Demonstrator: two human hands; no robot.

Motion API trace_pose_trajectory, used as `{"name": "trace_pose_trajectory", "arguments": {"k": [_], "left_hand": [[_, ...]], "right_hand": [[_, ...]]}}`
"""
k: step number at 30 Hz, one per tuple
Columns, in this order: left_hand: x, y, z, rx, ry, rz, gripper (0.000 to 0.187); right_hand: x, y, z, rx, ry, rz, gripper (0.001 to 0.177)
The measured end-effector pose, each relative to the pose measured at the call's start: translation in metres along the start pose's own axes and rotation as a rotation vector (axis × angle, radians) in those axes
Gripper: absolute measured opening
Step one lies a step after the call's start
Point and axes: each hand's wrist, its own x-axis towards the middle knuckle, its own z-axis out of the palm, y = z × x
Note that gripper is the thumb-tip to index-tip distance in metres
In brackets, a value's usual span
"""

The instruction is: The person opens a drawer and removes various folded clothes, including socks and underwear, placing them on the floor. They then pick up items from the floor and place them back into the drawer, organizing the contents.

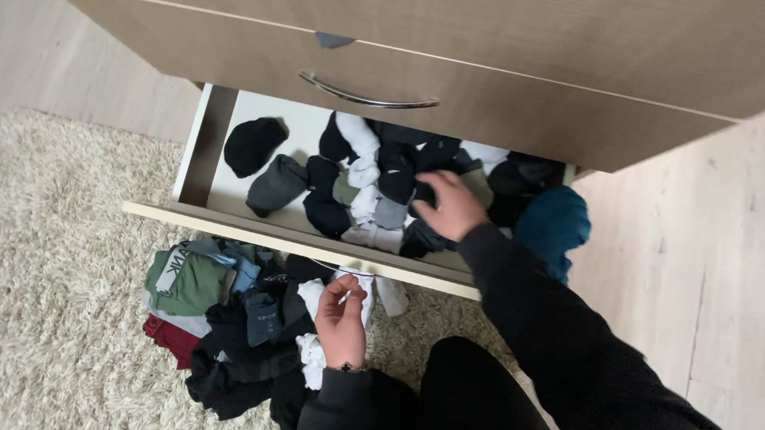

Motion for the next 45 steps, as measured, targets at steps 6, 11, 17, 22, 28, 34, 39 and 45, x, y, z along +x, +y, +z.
{"name": "trace_pose_trajectory", "arguments": {"k": [6, 11, 17, 22, 28, 34, 39, 45], "left_hand": [[0.018, 0.012, -0.009, 0.025, 0.027, -0.054, 0.023], [0.032, 0.023, -0.023, -0.045, 0.031, -0.092, 0.022], [0.048, 0.026, -0.042, -0.075, 0.045, -0.109, 0.020], [0.069, 0.025, -0.055, -0.087, 0.031, -0.099, 0.022], [0.097, 0.071, -0.035, -0.145, -0.061, -0.134, 0.034], [0.113, 0.085, -0.019, -0.078, -0.116, -0.265, 0.061], [0.110, 0.048, -0.021, 0.220, 0.007, -0.228, 0.069], [0.093, 0.059, 0.002, 0.277, 0.141, -0.252, 0.069]], "right_hand": [[0.080, -0.025, 0.089, -0.045, -0.103, -0.036, 0.060], [0.129, -0.024, 0.111, -0.220, -0.230, 0.164, 0.059], [0.117, -0.005, 0.125, -0.261, -0.264, 0.169, 0.082], [0.049, -0.052, 0.094, -0.024, -0.115, 0.063, 0.066], [-0.028, -0.163, 0.061, 0.238, -0.208, 0.067, 0.056], [-0.042, -0.216, 0.043, 0.215, -0.495, 0.198, 0.054], [-0.047, -0.160, 0.048, 0.308, -0.488, 0.295, 0.037], [-0.041, -0.053, 0.081, -0.401, -0.212, 0.272, 0.050]]}}
